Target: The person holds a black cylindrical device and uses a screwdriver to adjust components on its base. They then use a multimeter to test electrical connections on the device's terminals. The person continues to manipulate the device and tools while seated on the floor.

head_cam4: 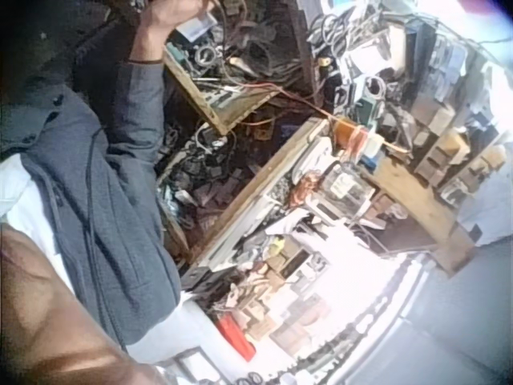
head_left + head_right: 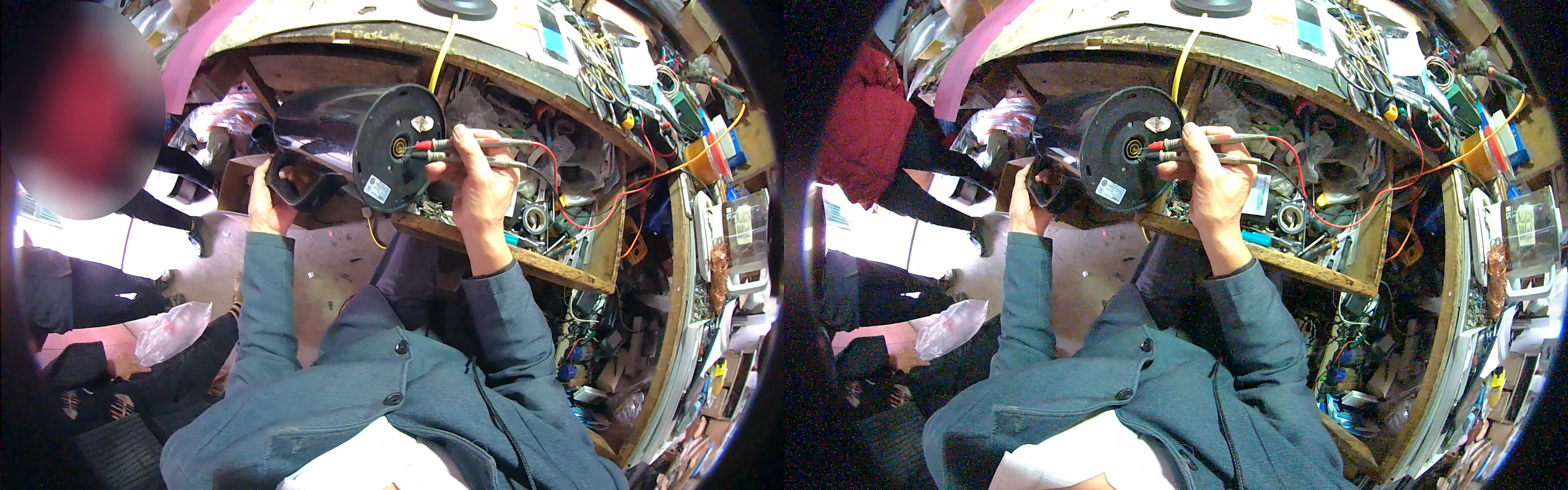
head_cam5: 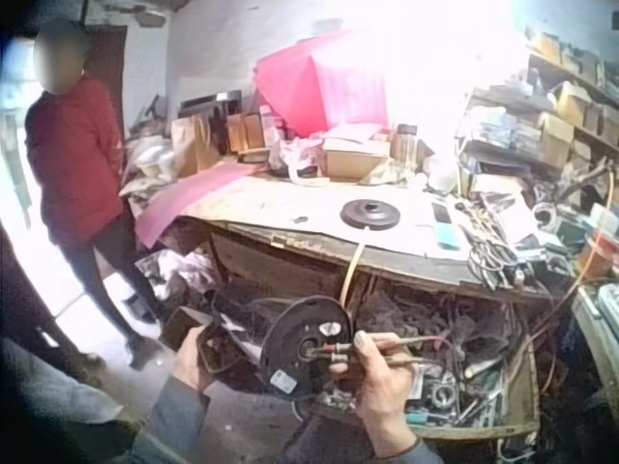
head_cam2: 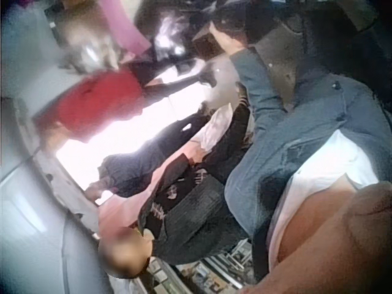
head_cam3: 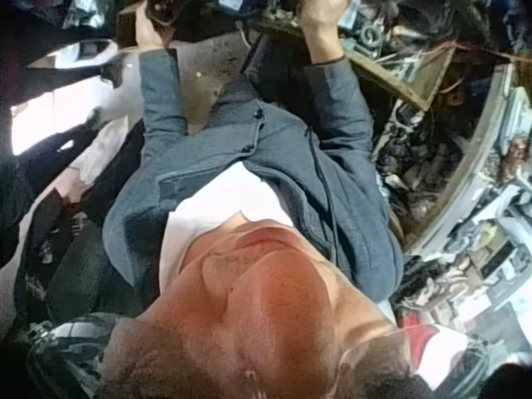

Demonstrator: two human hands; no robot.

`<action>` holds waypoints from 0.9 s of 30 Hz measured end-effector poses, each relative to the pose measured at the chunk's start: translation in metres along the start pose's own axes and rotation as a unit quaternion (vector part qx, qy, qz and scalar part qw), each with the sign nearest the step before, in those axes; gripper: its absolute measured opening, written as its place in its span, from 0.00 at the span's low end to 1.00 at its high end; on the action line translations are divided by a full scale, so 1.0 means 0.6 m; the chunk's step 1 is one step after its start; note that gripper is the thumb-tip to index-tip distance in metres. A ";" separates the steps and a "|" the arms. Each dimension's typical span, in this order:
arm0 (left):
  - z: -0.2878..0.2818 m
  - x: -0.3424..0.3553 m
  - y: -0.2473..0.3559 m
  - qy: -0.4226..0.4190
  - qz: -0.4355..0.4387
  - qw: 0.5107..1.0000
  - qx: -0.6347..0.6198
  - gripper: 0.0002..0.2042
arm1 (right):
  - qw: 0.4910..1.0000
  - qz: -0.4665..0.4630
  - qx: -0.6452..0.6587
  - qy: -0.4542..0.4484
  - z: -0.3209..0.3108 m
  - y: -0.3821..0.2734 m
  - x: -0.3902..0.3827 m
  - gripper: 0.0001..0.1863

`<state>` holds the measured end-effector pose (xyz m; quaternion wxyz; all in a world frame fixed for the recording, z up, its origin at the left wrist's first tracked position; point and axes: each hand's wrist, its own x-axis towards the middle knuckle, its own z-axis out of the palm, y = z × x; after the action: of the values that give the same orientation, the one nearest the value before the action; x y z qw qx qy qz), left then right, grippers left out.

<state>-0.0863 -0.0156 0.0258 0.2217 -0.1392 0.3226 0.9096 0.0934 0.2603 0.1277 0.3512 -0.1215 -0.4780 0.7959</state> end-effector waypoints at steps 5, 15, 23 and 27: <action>0.005 -0.010 -0.002 -0.019 0.010 0.999 0.037 0.13 | 1.000 0.002 0.015 -0.008 0.000 0.000 0.007 0.09; -0.001 0.000 0.041 -0.098 0.071 0.920 0.373 0.19 | 0.995 -0.005 -0.046 -0.086 0.000 -0.018 0.018 0.08; 0.028 0.043 0.041 -0.080 0.105 0.812 0.568 0.26 | 0.987 -0.015 -0.100 -0.128 -0.003 -0.031 0.015 0.08; 0.008 0.084 0.026 -0.114 0.177 0.817 0.537 0.24 | 0.979 -0.010 -0.134 -0.154 0.000 -0.052 0.018 0.07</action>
<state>-0.1381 -0.0076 0.0178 0.1313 0.1664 0.7509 0.6254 0.0996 0.2767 0.1554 0.2617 -0.0393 -0.6300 0.7301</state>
